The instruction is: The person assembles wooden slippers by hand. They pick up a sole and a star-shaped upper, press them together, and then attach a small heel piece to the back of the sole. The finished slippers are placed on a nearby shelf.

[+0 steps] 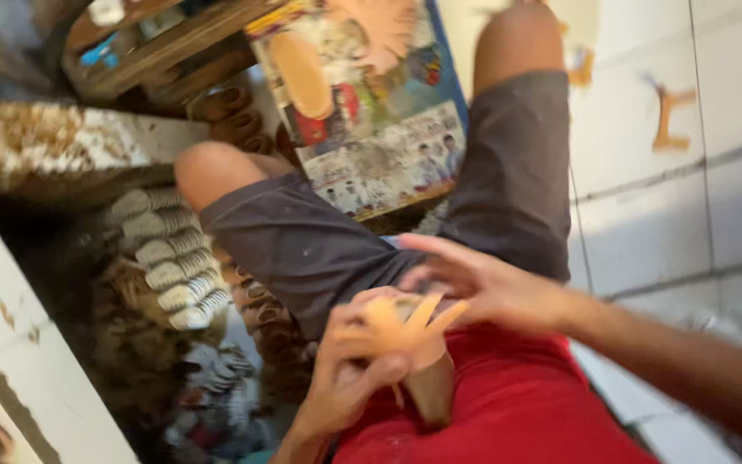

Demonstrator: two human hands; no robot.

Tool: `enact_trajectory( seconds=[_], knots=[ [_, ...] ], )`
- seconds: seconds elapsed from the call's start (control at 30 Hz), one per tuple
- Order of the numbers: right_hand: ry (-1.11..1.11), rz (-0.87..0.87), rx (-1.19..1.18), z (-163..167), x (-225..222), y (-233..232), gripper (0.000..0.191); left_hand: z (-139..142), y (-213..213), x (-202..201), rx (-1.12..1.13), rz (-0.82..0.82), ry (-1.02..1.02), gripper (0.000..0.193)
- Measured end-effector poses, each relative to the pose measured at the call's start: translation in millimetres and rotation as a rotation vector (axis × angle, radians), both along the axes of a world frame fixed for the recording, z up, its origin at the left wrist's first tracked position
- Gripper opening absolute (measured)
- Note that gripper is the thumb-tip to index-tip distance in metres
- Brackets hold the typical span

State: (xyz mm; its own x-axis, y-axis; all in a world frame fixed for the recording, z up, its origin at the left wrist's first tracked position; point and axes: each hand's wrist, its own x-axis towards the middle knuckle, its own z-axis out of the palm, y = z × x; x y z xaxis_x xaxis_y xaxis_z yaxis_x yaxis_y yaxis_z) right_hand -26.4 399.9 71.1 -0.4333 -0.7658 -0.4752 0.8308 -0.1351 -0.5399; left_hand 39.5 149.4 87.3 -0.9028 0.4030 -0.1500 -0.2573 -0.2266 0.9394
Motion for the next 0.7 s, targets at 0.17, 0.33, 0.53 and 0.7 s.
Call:
enact_trajectory(
  seconds=[0.17,0.33,0.53,0.7],
  knots=[
    [0.053,-0.328,0.08,39,15,3,0.095,9,15,-18,0.051,-0.059,-0.483,0.054],
    [0.016,-0.281,0.219,25,23,-8,0.05,29,17,-43,0.012,-0.167,-0.473,0.051],
    [0.038,-0.424,0.178,18,42,5,0.048,25,11,-51,0.023,-0.232,-0.363,0.054],
    [0.084,-0.5,0.187,18,48,14,0.058,-2,26,-22,-0.032,-0.037,-0.452,0.035]
  ],
)
